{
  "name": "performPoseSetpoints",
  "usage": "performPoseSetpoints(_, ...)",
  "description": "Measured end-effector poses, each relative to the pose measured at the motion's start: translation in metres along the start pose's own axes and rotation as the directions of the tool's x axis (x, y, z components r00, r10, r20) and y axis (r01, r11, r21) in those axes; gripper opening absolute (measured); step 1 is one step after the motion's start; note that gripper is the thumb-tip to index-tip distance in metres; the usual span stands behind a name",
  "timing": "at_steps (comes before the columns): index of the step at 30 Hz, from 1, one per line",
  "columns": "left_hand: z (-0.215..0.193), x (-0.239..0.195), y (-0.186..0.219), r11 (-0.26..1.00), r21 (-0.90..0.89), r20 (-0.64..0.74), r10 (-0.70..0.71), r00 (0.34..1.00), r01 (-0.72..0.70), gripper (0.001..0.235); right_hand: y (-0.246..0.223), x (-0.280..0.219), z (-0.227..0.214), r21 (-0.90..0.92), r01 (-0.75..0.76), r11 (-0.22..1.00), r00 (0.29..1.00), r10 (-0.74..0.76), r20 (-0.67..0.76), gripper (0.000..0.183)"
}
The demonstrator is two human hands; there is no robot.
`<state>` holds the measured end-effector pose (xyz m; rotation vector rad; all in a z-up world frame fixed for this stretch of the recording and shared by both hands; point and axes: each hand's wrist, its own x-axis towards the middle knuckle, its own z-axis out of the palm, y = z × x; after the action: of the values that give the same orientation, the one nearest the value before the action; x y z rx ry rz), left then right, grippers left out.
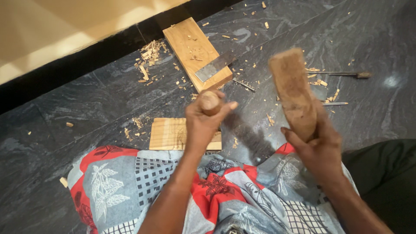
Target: The person carves a rectangular wooden block using a chisel and a wooden mallet. They repeatedly strike the chisel to remove wood shavings and shape the block, occasionally pausing to inspect the carved surface.
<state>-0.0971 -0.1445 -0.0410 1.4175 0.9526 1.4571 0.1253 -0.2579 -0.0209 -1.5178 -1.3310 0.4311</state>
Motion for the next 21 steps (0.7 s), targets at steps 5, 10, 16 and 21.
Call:
performPoseSetpoints(5,0.017,-0.015,-0.009,0.995,-0.029,0.117,-0.090,0.989,0.094,0.026,-0.021,0.016,-0.017,-0.133,0.348,0.928,0.937,-0.347,0.031,0.060)
performPoseSetpoints(10,0.019,-0.020,-0.026,0.987,0.046,0.132,-0.156,0.979,0.151,0.016,-0.042,0.040,-0.028,-0.715,0.509,0.479,0.846,-0.125,0.518,0.089)
performPoseSetpoints(16,0.007,0.000,-0.019,1.000,0.007,-0.071,-0.011,0.997,0.011,0.015,-0.041,0.021,-0.016,-0.528,0.336,0.780,0.935,-0.207,0.289,0.090)
performPoseSetpoints(21,-0.038,0.023,-0.002,0.964,-0.256,-0.336,-0.163,0.928,0.076,0.016,-0.009,0.000,-0.005,-0.260,0.034,0.965,0.995,-0.009,0.095,0.092)
